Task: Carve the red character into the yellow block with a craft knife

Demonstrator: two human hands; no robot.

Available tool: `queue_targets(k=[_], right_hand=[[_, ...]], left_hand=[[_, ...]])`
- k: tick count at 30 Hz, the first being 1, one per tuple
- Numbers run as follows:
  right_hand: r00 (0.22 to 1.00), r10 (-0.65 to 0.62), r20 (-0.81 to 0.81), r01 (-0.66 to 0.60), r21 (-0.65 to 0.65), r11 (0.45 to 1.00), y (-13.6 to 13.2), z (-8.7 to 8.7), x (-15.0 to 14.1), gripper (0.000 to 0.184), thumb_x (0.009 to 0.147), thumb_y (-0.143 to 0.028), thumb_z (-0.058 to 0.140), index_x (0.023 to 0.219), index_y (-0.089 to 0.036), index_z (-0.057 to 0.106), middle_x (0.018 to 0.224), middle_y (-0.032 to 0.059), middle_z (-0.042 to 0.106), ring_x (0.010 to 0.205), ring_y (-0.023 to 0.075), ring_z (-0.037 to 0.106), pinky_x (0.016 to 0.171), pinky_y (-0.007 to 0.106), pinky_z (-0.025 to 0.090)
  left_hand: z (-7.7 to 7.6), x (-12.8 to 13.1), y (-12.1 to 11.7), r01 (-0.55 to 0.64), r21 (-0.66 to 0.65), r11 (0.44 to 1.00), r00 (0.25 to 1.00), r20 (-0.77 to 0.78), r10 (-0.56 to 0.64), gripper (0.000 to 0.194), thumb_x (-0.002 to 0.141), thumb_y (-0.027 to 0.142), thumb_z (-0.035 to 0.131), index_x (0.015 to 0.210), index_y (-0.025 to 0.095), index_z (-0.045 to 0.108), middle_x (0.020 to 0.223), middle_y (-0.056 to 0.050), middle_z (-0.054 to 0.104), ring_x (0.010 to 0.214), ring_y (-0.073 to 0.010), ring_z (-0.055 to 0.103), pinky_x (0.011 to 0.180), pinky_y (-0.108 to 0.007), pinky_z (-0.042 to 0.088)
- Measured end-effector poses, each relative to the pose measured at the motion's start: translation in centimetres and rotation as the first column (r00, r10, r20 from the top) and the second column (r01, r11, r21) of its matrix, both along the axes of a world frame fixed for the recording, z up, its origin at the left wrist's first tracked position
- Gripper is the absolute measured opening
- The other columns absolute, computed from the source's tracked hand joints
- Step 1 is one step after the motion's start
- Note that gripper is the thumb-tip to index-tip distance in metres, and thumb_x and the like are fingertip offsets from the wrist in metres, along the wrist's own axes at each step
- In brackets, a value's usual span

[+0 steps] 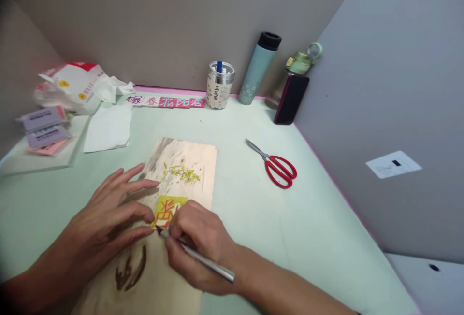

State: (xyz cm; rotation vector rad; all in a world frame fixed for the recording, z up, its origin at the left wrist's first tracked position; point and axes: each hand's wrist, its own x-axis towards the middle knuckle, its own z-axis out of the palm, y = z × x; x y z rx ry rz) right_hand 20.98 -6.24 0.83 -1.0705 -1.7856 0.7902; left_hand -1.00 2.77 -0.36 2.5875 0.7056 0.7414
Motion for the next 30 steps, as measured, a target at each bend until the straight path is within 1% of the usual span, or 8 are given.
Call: queue_targets(k=[4,7,12,17,21,24,28,30], right_hand=[[0.996,-0.078,-0.042,0.075,-0.083,0.994,-0.1,0.2,0.3,0.018,0.091,-0.013,0.053,0.078,-0.023,0.047,0.078,0.0027,0.059,0.070,0.0164,0.053,0.063,0.030,0.042],[0.977,-0.177,-0.116,0.155,-0.177,0.972,-0.3,0.5,0.4,0.018,0.092,-0.016,0.055,0.076,-0.022,0.048,0.079,0.0023,0.059,0.069,0.0157,0.052,0.062,0.030,0.041],[0.891,-0.369,-0.266,0.279,-0.321,0.905,-0.1,0.5,0.8,0.019,0.091,-0.023,0.062,0.076,-0.022,0.051,0.077,0.0000,0.060,0.070,0.0154,0.052,0.061,0.027,0.039],[0.864,-0.441,-0.244,0.338,-0.369,0.866,0.3,0.3,1.2,0.011,0.091,-0.030,0.068,0.085,-0.021,0.066,0.077,-0.0004,0.064,0.070,0.0149,0.054,0.063,0.026,0.043],[0.879,-0.427,-0.212,0.343,-0.343,0.875,0.6,0.6,1.3,0.017,0.090,-0.032,0.069,0.080,-0.020,0.073,0.072,0.0015,0.068,0.067,0.0166,0.059,0.062,0.027,0.046],[0.863,-0.463,-0.201,0.389,-0.321,0.864,0.7,0.8,1.1,0.014,0.086,-0.029,0.072,0.075,-0.020,0.073,0.069,0.0011,0.068,0.065,0.0167,0.060,0.060,0.026,0.047],[0.847,-0.493,-0.199,0.424,-0.306,0.852,0.9,0.9,0.8,0.003,0.084,-0.024,0.073,0.084,-0.021,0.074,0.079,0.0015,0.068,0.072,0.0172,0.064,0.063,0.025,0.051],[0.857,-0.480,-0.187,0.427,-0.261,0.865,0.9,0.7,0.8,0.004,0.087,-0.023,0.071,0.088,-0.022,0.075,0.083,0.0019,0.069,0.076,0.0174,0.066,0.067,0.025,0.053]], left_hand=[[0.0,0.0,0.0,0.017,0.020,1.000,1.000,-0.013,-0.017,0.006,0.096,0.025,0.060,0.094,0.026,0.065,0.136,-0.006,0.060,0.149,-0.0297,0.033,0.125,-0.056,0.018],[0.1,0.1,-0.2,-0.003,0.005,1.000,1.000,-0.010,0.003,0.012,0.097,0.022,0.056,0.096,0.027,0.067,0.137,-0.005,0.060,0.149,-0.0318,0.033,0.123,-0.059,0.018],[0.6,0.4,-0.5,0.016,0.000,1.000,1.000,-0.007,-0.016,0.022,0.098,0.014,0.052,0.092,0.028,0.068,0.136,-0.003,0.060,0.150,-0.0298,0.030,0.121,-0.059,0.018],[0.4,0.5,-0.6,-0.007,0.000,1.000,1.000,0.011,0.007,0.023,0.099,0.013,0.049,0.086,0.026,0.064,0.132,-0.003,0.063,0.150,-0.0281,0.031,0.122,-0.058,0.018],[-0.3,0.4,-0.4,-0.093,-0.021,0.995,0.995,0.024,0.094,0.018,0.101,0.018,0.046,0.089,0.024,0.058,0.126,-0.005,0.066,0.147,-0.0276,0.037,0.123,-0.056,0.021],[-0.8,0.2,-0.4,-0.109,-0.010,0.994,0.994,0.023,0.109,0.008,0.102,0.029,0.052,0.105,0.024,0.057,0.133,-0.007,0.065,0.148,-0.0287,0.037,0.124,-0.056,0.021],[-1.2,0.4,-0.8,-0.098,0.004,0.995,0.995,-0.037,0.098,0.063,0.096,0.042,0.064,0.149,0.021,0.037,0.149,-0.011,0.054,0.152,-0.0311,0.030,0.127,-0.056,0.019],[-1.3,0.7,-1.1,-0.101,-0.002,0.995,0.993,-0.066,0.101,0.071,0.095,0.039,0.065,0.154,0.020,0.030,0.155,-0.012,0.049,0.153,-0.0309,0.028,0.127,-0.056,0.018]])
